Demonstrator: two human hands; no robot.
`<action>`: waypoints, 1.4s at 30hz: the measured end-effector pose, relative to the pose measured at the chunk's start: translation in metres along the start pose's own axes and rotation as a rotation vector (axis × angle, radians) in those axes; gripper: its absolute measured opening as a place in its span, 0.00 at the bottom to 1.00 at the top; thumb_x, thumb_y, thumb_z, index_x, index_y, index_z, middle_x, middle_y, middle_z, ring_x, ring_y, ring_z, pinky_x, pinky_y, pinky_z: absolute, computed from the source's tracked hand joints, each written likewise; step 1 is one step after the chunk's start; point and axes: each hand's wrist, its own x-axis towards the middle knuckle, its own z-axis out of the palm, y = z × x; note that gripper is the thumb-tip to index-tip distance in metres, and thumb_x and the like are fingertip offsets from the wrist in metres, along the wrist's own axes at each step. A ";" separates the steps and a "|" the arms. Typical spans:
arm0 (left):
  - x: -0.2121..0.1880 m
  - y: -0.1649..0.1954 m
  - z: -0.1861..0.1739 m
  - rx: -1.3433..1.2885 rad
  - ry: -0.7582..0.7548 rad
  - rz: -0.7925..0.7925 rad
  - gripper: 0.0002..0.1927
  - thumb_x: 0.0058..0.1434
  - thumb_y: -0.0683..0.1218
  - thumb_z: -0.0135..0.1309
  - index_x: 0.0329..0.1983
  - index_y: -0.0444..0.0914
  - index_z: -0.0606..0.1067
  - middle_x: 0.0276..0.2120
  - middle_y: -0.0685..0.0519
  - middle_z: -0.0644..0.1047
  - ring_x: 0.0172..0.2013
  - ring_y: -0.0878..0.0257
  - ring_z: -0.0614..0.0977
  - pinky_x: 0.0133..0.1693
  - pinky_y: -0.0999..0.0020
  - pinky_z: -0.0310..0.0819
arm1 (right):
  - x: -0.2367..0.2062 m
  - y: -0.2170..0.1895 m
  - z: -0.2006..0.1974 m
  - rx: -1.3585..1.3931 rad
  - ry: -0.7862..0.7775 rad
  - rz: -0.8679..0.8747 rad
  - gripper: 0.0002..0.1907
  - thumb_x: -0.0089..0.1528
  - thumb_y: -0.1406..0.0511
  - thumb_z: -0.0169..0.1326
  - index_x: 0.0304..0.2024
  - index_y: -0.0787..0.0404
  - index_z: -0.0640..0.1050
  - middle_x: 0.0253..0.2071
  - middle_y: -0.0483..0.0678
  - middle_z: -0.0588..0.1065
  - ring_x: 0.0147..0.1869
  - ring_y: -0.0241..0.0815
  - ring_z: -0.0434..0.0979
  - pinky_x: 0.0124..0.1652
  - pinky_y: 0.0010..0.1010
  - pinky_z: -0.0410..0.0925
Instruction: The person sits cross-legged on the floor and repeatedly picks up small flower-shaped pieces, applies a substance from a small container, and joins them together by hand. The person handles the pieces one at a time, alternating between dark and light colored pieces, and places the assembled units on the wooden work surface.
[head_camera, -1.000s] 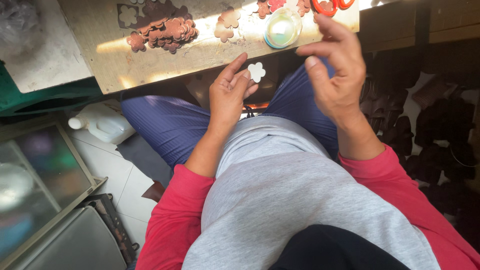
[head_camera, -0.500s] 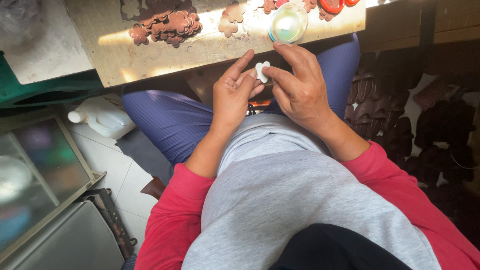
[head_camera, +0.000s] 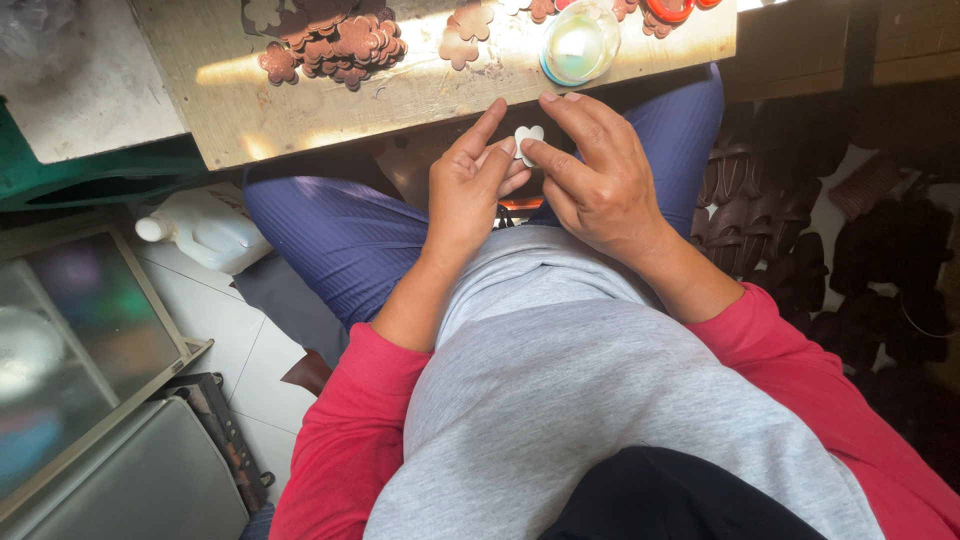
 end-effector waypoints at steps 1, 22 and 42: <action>0.001 0.000 0.000 -0.009 -0.001 -0.004 0.28 0.71 0.42 0.49 0.75 0.38 0.60 0.48 0.50 0.81 0.44 0.68 0.84 0.48 0.72 0.83 | 0.000 0.000 -0.001 0.014 -0.007 -0.006 0.18 0.58 0.74 0.62 0.52 0.62 0.83 0.67 0.55 0.69 0.70 0.57 0.69 0.66 0.45 0.67; 0.004 -0.005 -0.005 0.081 -0.045 -0.039 0.29 0.72 0.43 0.50 0.75 0.39 0.61 0.48 0.50 0.82 0.39 0.70 0.83 0.40 0.76 0.79 | -0.012 0.019 -0.003 0.489 0.077 0.236 0.27 0.66 0.79 0.59 0.67 0.62 0.72 0.52 0.52 0.80 0.55 0.40 0.80 0.54 0.30 0.73; 0.005 0.001 -0.011 0.274 0.049 0.221 0.26 0.73 0.41 0.49 0.74 0.36 0.63 0.50 0.50 0.83 0.43 0.72 0.82 0.43 0.76 0.79 | -0.016 0.027 0.023 0.483 0.048 0.298 0.47 0.70 0.76 0.58 0.79 0.55 0.42 0.55 0.51 0.81 0.54 0.37 0.81 0.59 0.26 0.73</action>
